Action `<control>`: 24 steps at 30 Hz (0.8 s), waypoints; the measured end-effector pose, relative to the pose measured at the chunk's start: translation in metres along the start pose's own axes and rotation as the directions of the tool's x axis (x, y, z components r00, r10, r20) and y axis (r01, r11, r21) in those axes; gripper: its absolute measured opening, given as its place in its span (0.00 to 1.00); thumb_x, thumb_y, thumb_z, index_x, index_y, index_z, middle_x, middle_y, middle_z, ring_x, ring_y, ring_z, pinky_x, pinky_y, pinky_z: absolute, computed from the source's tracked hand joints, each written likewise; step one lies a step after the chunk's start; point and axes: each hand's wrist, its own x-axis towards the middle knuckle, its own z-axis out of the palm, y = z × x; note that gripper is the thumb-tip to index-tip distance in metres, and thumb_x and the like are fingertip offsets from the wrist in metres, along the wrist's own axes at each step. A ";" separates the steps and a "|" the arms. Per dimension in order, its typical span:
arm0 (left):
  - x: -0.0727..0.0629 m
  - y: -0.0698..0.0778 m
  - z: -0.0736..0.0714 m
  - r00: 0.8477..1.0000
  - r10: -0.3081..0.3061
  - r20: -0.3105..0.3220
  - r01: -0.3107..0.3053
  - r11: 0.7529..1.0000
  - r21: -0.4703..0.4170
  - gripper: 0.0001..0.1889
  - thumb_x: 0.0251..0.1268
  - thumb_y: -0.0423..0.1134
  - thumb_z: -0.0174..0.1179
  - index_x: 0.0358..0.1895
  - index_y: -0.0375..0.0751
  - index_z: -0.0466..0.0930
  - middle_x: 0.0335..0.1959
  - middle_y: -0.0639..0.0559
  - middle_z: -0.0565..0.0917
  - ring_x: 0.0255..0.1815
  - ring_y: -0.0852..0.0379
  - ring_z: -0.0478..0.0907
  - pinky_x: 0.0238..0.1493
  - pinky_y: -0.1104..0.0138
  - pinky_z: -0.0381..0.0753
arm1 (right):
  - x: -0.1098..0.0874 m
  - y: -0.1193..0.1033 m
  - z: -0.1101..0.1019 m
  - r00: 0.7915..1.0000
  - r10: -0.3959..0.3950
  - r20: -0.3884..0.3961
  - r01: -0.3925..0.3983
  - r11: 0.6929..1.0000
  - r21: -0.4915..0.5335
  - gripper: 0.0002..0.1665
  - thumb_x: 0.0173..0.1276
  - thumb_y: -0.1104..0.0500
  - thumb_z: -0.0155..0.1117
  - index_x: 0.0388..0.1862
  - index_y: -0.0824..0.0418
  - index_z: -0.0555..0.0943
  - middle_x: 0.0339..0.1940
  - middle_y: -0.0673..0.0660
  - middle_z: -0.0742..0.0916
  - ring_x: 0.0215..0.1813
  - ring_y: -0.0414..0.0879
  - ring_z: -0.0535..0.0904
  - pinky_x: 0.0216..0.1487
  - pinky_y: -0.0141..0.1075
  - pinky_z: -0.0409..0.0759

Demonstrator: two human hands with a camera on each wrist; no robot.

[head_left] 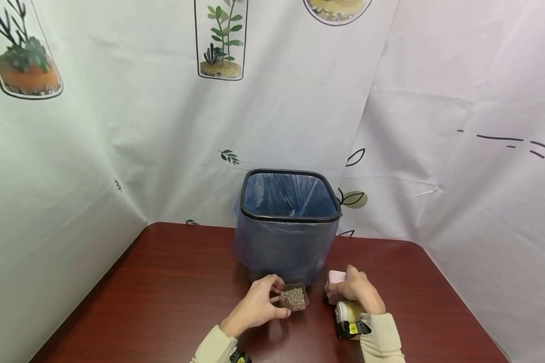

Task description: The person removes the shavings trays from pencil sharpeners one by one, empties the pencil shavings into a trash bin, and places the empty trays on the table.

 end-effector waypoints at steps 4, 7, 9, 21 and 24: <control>0.000 0.000 -0.001 1.000 -0.006 -0.001 0.006 1.000 -0.004 0.24 0.37 0.35 0.73 0.41 0.36 0.73 0.38 0.48 0.75 0.41 0.55 0.73 0.40 0.74 0.78 | 0.000 0.000 0.000 1.000 0.005 0.007 -0.005 1.000 -0.003 0.33 0.41 0.50 0.73 0.39 0.70 0.70 0.27 0.60 0.76 0.30 0.51 0.73 0.31 0.40 0.73; 0.000 -0.001 -0.001 1.000 -0.012 -0.002 0.012 1.000 -0.007 0.24 0.37 0.35 0.73 0.41 0.36 0.73 0.39 0.49 0.75 0.41 0.55 0.74 0.40 0.73 0.79 | 0.000 0.000 0.000 1.000 0.016 0.009 -0.016 1.000 0.003 0.35 0.41 0.49 0.73 0.41 0.70 0.70 0.27 0.60 0.76 0.30 0.50 0.73 0.31 0.40 0.73; 0.000 0.000 -0.001 1.000 -0.016 0.002 0.016 1.000 -0.013 0.24 0.38 0.36 0.73 0.42 0.36 0.73 0.39 0.49 0.74 0.41 0.55 0.74 0.40 0.73 0.79 | 0.000 0.000 0.000 1.000 0.013 0.014 -0.013 1.000 0.000 0.36 0.43 0.47 0.72 0.42 0.71 0.70 0.27 0.60 0.76 0.30 0.51 0.73 0.32 0.40 0.73; -0.001 0.001 -0.003 0.999 -0.034 0.019 0.034 0.999 -0.037 0.24 0.40 0.37 0.73 0.43 0.36 0.73 0.40 0.49 0.75 0.42 0.54 0.75 0.41 0.72 0.79 | -0.004 -0.003 -0.003 0.999 -0.012 0.052 0.013 1.000 -0.017 0.49 0.52 0.39 0.67 0.57 0.75 0.65 0.36 0.65 0.77 0.39 0.56 0.74 0.39 0.47 0.74; 0.000 0.003 -0.004 0.999 -0.036 0.021 0.037 0.998 -0.048 0.24 0.40 0.37 0.72 0.44 0.36 0.73 0.40 0.49 0.75 0.42 0.54 0.74 0.41 0.72 0.79 | -0.012 -0.009 -0.014 0.999 -0.029 0.033 0.030 0.999 -0.030 0.51 0.54 0.37 0.63 0.60 0.77 0.63 0.44 0.71 0.78 0.46 0.61 0.75 0.46 0.51 0.73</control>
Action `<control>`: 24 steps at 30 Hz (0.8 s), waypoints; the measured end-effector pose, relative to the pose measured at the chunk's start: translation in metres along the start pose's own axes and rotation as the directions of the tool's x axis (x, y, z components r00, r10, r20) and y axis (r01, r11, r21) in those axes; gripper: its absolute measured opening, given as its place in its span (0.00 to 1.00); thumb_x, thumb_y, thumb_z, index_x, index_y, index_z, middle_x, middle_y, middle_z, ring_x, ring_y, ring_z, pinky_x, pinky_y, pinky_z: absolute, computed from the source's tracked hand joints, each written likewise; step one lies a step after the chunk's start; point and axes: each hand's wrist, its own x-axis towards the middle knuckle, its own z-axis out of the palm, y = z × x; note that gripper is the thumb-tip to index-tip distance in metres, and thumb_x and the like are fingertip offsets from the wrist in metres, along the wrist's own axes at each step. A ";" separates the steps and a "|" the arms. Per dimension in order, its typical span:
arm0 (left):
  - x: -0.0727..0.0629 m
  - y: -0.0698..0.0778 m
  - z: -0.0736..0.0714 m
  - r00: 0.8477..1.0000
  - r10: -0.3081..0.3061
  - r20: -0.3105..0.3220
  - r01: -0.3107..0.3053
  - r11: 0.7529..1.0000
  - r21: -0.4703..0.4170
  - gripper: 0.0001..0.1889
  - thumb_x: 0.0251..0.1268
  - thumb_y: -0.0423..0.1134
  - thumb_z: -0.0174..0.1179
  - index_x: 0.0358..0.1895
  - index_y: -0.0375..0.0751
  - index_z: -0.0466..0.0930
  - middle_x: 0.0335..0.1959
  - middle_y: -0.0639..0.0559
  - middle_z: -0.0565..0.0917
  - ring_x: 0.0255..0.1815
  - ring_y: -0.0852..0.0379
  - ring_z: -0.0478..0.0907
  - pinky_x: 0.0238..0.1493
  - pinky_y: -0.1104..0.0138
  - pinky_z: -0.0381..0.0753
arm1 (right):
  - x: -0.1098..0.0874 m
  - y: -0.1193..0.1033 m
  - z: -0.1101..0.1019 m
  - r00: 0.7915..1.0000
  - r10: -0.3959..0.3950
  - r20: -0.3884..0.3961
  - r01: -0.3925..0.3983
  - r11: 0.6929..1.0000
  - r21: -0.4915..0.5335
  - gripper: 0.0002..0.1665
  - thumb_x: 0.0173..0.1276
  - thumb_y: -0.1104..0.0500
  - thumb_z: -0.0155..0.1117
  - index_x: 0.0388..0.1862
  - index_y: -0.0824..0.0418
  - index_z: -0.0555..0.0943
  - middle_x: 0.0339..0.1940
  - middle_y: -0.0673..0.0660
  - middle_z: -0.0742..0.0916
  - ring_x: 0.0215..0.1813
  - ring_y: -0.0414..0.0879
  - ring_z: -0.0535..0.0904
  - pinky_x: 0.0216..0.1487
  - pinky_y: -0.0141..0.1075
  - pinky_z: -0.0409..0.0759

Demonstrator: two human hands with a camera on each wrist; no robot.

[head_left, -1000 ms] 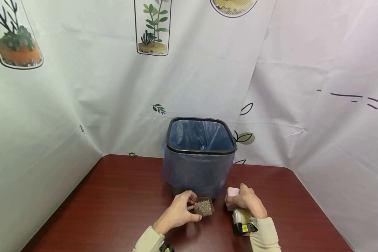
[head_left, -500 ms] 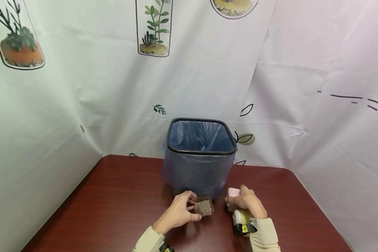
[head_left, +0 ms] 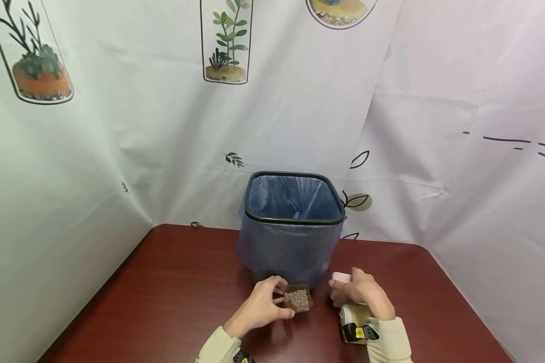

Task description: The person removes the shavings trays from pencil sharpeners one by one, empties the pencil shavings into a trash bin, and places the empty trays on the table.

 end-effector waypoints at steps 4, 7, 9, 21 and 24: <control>0.000 0.001 -0.001 1.000 -0.009 0.008 0.009 1.000 -0.002 0.24 0.41 0.36 0.72 0.44 0.36 0.73 0.40 0.49 0.75 0.42 0.53 0.74 0.42 0.71 0.79 | -0.010 -0.010 -0.014 0.998 -0.048 -0.050 0.049 0.998 0.030 0.52 0.58 0.36 0.58 0.63 0.78 0.60 0.58 0.77 0.71 0.58 0.69 0.67 0.54 0.57 0.68; -0.001 0.000 -0.002 1.000 -0.012 0.007 0.012 1.000 0.002 0.24 0.40 0.36 0.72 0.43 0.35 0.73 0.40 0.48 0.75 0.42 0.53 0.74 0.41 0.70 0.79 | -0.013 -0.018 -0.019 0.979 -0.108 -0.170 0.129 0.985 0.118 0.46 0.63 0.38 0.55 0.64 0.74 0.62 0.60 0.74 0.70 0.62 0.68 0.64 0.57 0.58 0.65; -0.001 -0.001 -0.002 1.000 -0.008 0.007 0.008 1.000 0.000 0.24 0.40 0.37 0.73 0.43 0.35 0.73 0.41 0.47 0.75 0.42 0.53 0.74 0.41 0.70 0.79 | -0.012 -0.023 -0.021 0.946 -0.141 -0.293 0.204 0.959 0.195 0.40 0.65 0.39 0.53 0.62 0.69 0.67 0.58 0.70 0.74 0.60 0.64 0.68 0.57 0.56 0.67; -0.003 -0.007 -0.001 1.000 -0.007 0.008 0.007 1.000 0.000 0.25 0.41 0.37 0.72 0.45 0.34 0.73 0.41 0.47 0.75 0.42 0.54 0.74 0.42 0.69 0.79 | 0.009 -0.051 -0.018 0.678 -0.179 -0.713 0.624 0.653 0.430 0.26 0.69 0.47 0.53 0.65 0.43 0.65 0.63 0.50 0.71 0.61 0.47 0.70 0.53 0.44 0.71; -0.002 -0.006 -0.001 1.000 0.000 0.002 0.000 1.000 -0.001 0.25 0.40 0.37 0.72 0.44 0.34 0.73 0.41 0.47 0.75 0.42 0.53 0.75 0.42 0.70 0.79 | 0.016 -0.061 -0.023 0.660 -0.246 -0.710 0.668 0.625 0.404 0.27 0.70 0.48 0.50 0.68 0.40 0.60 0.66 0.50 0.67 0.65 0.48 0.65 0.57 0.52 0.67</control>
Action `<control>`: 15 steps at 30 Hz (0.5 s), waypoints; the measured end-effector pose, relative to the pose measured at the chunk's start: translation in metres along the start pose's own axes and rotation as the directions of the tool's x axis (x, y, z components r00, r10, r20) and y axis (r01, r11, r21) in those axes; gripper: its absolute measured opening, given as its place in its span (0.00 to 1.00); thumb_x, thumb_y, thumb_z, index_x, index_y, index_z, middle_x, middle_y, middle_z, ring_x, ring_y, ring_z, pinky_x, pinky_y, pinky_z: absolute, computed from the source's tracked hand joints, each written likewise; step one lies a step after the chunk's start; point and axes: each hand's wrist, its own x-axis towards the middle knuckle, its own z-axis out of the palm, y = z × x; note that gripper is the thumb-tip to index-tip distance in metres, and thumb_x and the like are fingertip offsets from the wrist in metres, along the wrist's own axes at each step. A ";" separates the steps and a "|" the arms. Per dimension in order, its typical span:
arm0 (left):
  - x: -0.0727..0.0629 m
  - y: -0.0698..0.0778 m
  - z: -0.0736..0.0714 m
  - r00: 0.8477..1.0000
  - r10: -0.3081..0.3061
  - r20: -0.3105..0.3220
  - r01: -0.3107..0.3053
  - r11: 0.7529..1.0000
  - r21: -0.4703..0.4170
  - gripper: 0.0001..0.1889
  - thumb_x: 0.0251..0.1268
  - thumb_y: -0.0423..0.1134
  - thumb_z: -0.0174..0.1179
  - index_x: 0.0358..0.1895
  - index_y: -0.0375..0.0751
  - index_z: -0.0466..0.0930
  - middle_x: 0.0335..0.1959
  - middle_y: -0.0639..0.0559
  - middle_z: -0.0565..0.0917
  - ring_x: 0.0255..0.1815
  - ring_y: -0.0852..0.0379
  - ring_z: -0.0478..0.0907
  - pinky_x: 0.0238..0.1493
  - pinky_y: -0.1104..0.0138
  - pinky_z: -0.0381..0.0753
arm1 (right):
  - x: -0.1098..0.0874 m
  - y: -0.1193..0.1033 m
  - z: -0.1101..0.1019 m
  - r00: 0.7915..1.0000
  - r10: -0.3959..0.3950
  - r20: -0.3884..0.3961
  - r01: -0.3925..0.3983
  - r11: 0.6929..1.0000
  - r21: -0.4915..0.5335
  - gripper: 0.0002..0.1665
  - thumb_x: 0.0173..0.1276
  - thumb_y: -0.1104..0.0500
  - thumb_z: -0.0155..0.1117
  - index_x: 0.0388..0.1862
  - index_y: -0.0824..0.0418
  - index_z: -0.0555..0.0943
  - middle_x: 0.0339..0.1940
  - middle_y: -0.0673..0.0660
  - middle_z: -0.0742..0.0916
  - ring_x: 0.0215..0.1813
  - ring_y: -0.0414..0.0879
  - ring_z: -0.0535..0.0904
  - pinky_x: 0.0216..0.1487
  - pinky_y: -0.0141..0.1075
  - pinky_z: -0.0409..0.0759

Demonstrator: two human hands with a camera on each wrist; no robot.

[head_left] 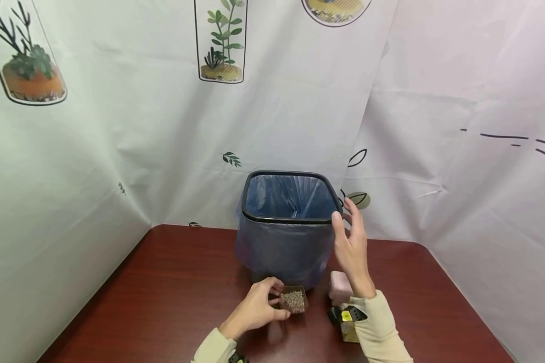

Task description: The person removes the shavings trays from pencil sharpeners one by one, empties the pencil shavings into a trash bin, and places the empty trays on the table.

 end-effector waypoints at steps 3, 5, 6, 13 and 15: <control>0.000 0.001 -0.001 1.000 -0.002 0.000 0.002 1.000 -0.015 0.25 0.41 0.35 0.72 0.44 0.34 0.73 0.40 0.47 0.75 0.43 0.53 0.76 0.43 0.70 0.78 | 0.009 -0.004 0.006 0.998 -0.037 0.046 0.038 0.999 -0.024 0.26 0.71 0.48 0.48 0.67 0.42 0.62 0.68 0.50 0.65 0.67 0.48 0.61 0.57 0.54 0.67; 0.000 0.001 -0.001 1.000 -0.004 0.000 0.004 1.000 -0.027 0.25 0.41 0.35 0.71 0.45 0.34 0.72 0.40 0.46 0.75 0.43 0.53 0.76 0.44 0.70 0.78 | 0.013 -0.005 0.009 0.998 -0.041 0.054 0.044 0.998 -0.041 0.25 0.72 0.47 0.47 0.66 0.47 0.65 0.68 0.51 0.65 0.67 0.48 0.60 0.56 0.53 0.67; 0.000 0.001 -0.001 1.000 -0.004 0.001 0.004 0.999 -0.033 0.24 0.41 0.34 0.71 0.45 0.34 0.72 0.40 0.46 0.75 0.43 0.53 0.77 0.45 0.70 0.78 | 0.015 -0.006 0.011 0.998 -0.038 0.051 0.041 0.998 -0.049 0.25 0.72 0.46 0.46 0.66 0.49 0.67 0.68 0.51 0.65 0.67 0.47 0.60 0.56 0.52 0.68; 0.000 0.002 -0.002 1.000 0.000 -0.003 0.000 0.999 -0.044 0.25 0.42 0.34 0.71 0.45 0.33 0.72 0.41 0.44 0.75 0.44 0.52 0.77 0.45 0.70 0.78 | 0.014 -0.005 0.016 1.000 -0.002 -0.020 0.001 0.999 -0.047 0.29 0.71 0.46 0.48 0.64 0.60 0.67 0.67 0.53 0.66 0.67 0.49 0.62 0.57 0.51 0.68; -0.001 0.002 -0.003 1.000 0.001 -0.005 -0.001 0.999 -0.042 0.25 0.41 0.35 0.71 0.45 0.33 0.72 0.41 0.45 0.75 0.44 0.52 0.77 0.45 0.70 0.78 | 0.013 -0.004 0.017 1.000 -0.005 -0.031 0.003 0.999 -0.041 0.28 0.71 0.47 0.48 0.63 0.62 0.67 0.67 0.54 0.66 0.67 0.49 0.62 0.57 0.51 0.67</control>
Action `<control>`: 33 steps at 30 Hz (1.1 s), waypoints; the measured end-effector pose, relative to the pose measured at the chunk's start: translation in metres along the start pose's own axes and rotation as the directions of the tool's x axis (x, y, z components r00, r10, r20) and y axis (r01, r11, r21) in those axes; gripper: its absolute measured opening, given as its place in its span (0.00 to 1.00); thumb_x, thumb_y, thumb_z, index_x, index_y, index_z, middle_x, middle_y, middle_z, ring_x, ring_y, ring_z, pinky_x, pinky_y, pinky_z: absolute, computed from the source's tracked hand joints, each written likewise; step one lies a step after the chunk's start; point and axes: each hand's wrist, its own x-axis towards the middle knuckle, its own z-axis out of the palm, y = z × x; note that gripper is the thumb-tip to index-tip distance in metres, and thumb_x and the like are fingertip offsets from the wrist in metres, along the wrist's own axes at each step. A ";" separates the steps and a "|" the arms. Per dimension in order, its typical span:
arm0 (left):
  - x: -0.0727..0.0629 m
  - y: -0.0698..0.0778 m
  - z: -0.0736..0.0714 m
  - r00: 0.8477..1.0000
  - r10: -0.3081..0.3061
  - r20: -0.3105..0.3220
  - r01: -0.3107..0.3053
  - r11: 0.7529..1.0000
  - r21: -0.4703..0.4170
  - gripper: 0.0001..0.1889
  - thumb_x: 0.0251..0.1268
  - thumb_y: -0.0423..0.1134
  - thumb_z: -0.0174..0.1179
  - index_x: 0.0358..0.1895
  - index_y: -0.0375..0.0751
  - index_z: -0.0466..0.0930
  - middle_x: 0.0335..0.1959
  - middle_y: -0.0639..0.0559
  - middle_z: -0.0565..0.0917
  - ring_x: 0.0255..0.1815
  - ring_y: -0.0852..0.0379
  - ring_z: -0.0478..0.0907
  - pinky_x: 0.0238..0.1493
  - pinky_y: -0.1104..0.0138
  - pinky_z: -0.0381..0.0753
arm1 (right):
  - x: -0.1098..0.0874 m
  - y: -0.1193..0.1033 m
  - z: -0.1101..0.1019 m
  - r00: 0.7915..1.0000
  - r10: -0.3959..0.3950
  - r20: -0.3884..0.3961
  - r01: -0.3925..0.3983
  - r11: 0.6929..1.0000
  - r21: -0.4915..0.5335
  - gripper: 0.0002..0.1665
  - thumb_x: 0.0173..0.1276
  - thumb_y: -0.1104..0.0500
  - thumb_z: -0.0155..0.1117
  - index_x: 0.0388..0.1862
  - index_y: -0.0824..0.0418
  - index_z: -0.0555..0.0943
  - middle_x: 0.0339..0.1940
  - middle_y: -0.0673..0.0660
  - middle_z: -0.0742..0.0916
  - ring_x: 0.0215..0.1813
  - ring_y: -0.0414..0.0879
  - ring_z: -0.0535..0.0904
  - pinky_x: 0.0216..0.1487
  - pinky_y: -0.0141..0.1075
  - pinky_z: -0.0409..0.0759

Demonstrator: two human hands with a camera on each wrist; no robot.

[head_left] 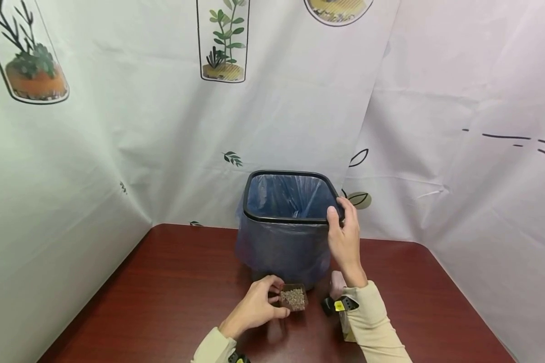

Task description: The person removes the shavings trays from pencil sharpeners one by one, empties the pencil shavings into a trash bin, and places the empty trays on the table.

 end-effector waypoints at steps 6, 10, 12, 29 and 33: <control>-0.001 0.000 0.001 1.000 0.011 0.001 -0.011 1.000 -0.012 0.25 0.42 0.35 0.71 0.45 0.33 0.72 0.41 0.45 0.75 0.44 0.52 0.77 0.45 0.69 0.78 | -0.002 0.002 0.003 0.999 -0.002 -0.037 0.002 1.000 0.007 0.27 0.70 0.49 0.49 0.61 0.64 0.69 0.66 0.54 0.67 0.66 0.50 0.63 0.57 0.50 0.68; -0.001 0.000 0.000 1.000 0.017 0.000 -0.017 1.000 -0.022 0.24 0.42 0.35 0.71 0.46 0.33 0.72 0.42 0.44 0.75 0.44 0.52 0.77 0.45 0.69 0.78 | -0.004 0.004 0.004 0.998 0.002 -0.063 -0.002 1.000 -0.003 0.27 0.69 0.47 0.50 0.60 0.63 0.70 0.62 0.57 0.70 0.60 0.51 0.68 0.55 0.50 0.70; -0.001 0.001 -0.001 1.000 0.018 0.000 -0.018 0.999 -0.027 0.24 0.43 0.35 0.71 0.46 0.34 0.72 0.42 0.44 0.75 0.44 0.52 0.77 0.45 0.69 0.78 | -0.006 0.004 0.004 0.997 0.007 -0.075 -0.008 1.000 -0.009 0.27 0.69 0.46 0.50 0.61 0.61 0.70 0.61 0.58 0.71 0.58 0.51 0.69 0.54 0.50 0.70; 0.002 0.010 -0.008 0.999 0.043 -0.004 -0.043 0.998 -0.036 0.25 0.44 0.35 0.71 0.47 0.34 0.72 0.43 0.44 0.75 0.45 0.51 0.77 0.45 0.68 0.79 | -0.010 0.004 0.009 0.998 -0.008 -0.060 0.004 0.998 -0.058 0.30 0.74 0.45 0.38 0.67 0.61 0.61 0.65 0.59 0.66 0.65 0.53 0.64 0.63 0.52 0.61; 0.002 0.012 -0.012 0.999 0.036 -0.014 -0.037 0.999 -0.016 0.25 0.44 0.36 0.71 0.47 0.35 0.72 0.43 0.45 0.75 0.44 0.51 0.77 0.44 0.69 0.79 | -0.011 0.004 0.009 0.999 -0.001 -0.053 -0.003 0.997 -0.074 0.31 0.74 0.44 0.38 0.67 0.61 0.61 0.65 0.60 0.67 0.64 0.53 0.64 0.63 0.52 0.61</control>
